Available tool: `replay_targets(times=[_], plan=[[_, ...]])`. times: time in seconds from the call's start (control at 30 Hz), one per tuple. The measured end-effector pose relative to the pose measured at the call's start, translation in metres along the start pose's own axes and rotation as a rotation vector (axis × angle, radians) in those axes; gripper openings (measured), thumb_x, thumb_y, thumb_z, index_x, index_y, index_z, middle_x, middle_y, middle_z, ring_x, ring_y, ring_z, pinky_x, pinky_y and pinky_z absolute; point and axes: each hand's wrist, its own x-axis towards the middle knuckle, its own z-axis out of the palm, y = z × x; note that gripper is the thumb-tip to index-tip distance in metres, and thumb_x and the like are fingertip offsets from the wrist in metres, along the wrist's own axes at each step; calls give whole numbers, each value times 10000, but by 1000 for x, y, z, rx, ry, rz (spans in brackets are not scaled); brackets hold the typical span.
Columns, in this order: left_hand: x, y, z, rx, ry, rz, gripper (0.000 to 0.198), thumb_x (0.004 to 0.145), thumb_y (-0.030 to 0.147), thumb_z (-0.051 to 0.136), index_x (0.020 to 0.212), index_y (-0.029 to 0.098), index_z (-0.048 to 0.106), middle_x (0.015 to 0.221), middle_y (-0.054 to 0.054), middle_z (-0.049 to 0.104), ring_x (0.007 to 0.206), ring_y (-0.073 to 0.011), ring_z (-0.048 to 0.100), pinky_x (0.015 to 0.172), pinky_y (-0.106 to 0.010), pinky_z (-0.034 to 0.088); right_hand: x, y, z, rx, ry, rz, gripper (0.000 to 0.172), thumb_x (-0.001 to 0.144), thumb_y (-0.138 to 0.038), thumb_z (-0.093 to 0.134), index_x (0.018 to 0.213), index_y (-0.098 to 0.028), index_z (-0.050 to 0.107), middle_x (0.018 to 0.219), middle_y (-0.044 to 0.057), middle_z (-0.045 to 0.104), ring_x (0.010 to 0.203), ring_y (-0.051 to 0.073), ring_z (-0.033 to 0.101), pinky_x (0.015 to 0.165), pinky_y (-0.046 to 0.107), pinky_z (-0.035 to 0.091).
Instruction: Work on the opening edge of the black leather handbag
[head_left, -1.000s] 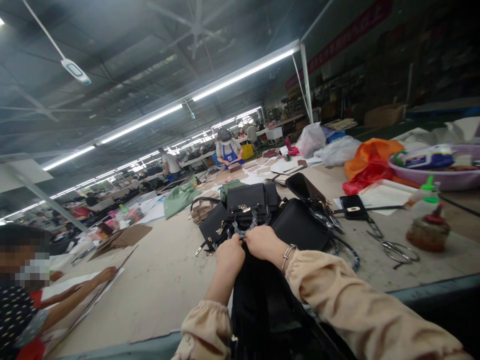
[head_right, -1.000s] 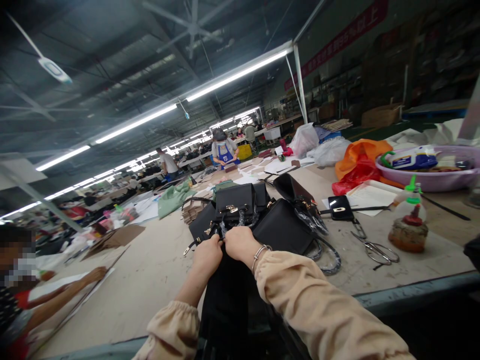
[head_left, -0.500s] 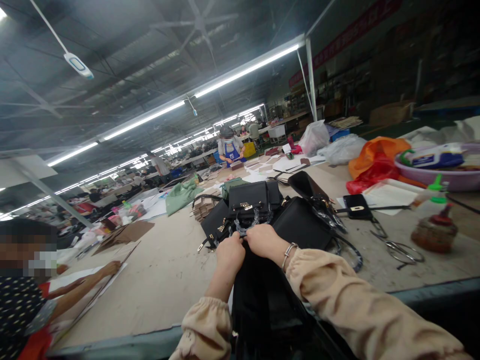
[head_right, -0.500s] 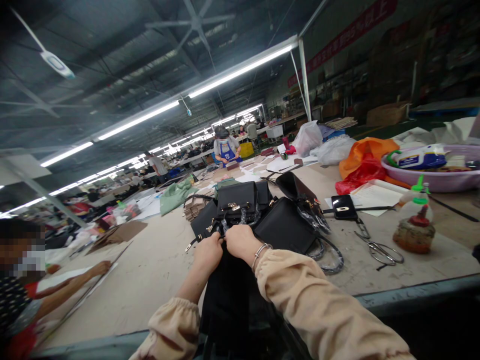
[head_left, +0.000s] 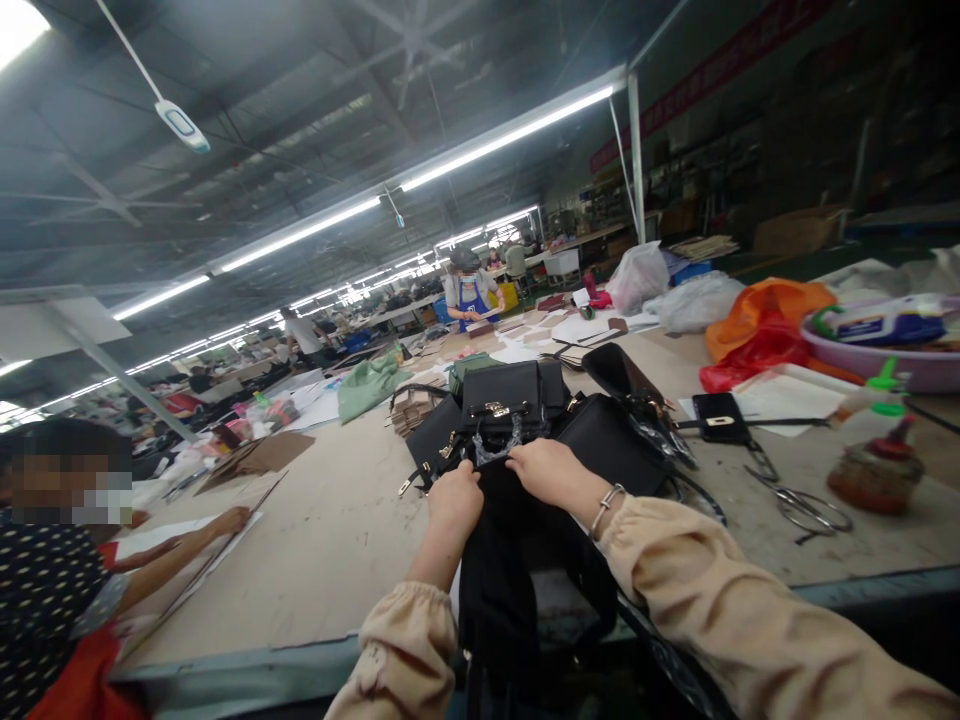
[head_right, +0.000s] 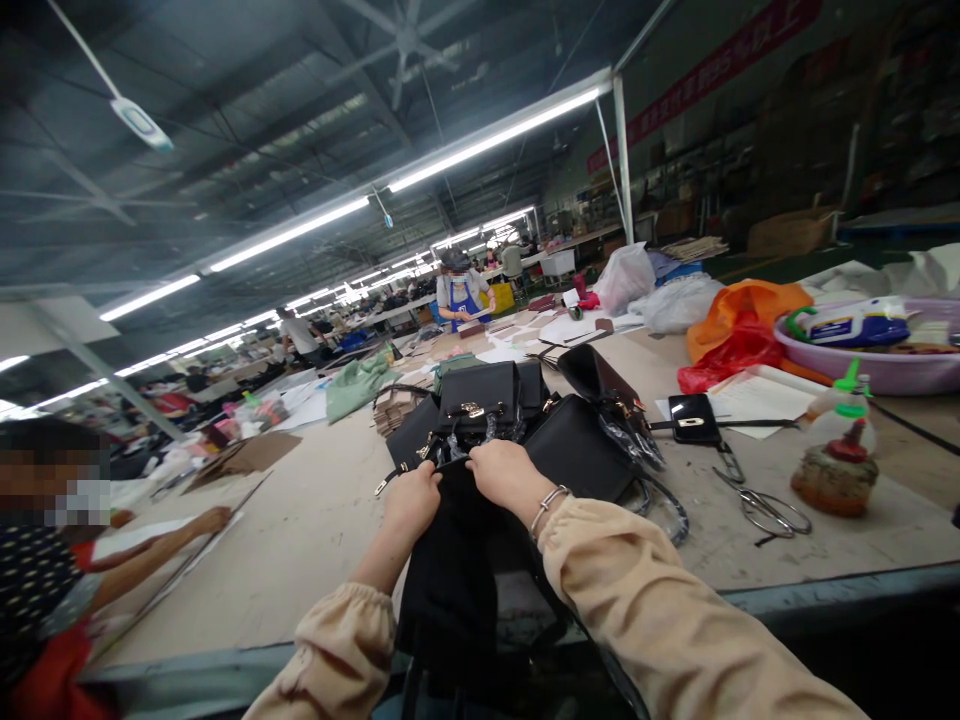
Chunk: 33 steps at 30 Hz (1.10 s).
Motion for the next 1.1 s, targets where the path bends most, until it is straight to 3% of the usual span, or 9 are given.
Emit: replay_targets(times=[0.23, 0.57, 0.83, 0.93, 1.03, 1.1], plan=[[1, 2, 1, -29, -10, -16, 232, 911, 315, 389, 969, 194, 579, 947, -92, 678, 933, -242, 631, 760, -310, 440, 7, -6, -1, -46, -1, 11, 330, 881, -259, 399, 900, -128, 702, 898, 167, 683, 891, 237, 642, 770, 295, 461], [-9, -18, 4, -114, -42, 52, 298, 901, 413, 410, 926, 214, 630, 978, -46, 687, 939, -187, 623, 758, -239, 429, 8, 0, 0, -62, -12, 15, 325, 889, -276, 409, 895, -141, 704, 904, 147, 691, 877, 226, 648, 748, 276, 461], [-7, -12, 1, -38, -39, 46, 406, 930, 346, 312, 961, 133, 656, 966, -154, 676, 953, -263, 625, 819, -353, 464, 5, -6, 0, -67, -10, 23, 362, 895, -427, 404, 946, -192, 675, 931, 103, 690, 908, 231, 638, 749, 288, 450], [-11, -6, -10, -25, -75, 66, 423, 923, 312, 309, 949, 112, 681, 979, -187, 671, 952, -283, 629, 802, -372, 484, 7, -5, 1, -83, -24, 11, 319, 895, -319, 407, 870, -170, 688, 891, 127, 692, 857, 230, 651, 710, 288, 440], [-16, 1, -18, -39, -145, 110, 315, 862, 235, 412, 908, 151, 712, 983, -149, 685, 971, -258, 626, 803, -331, 494, 9, 8, 9, -82, -35, -37, 270, 848, -202, 450, 719, -156, 683, 781, 155, 689, 725, 236, 660, 621, 295, 420], [-12, 4, -18, -63, -191, 92, 280, 810, 236, 466, 923, 171, 714, 989, -124, 691, 963, -254, 630, 774, -326, 513, 17, 20, 21, 33, 48, -66, 265, 794, -192, 534, 546, -185, 627, 636, 124, 659, 598, 208, 636, 567, 281, 390]])
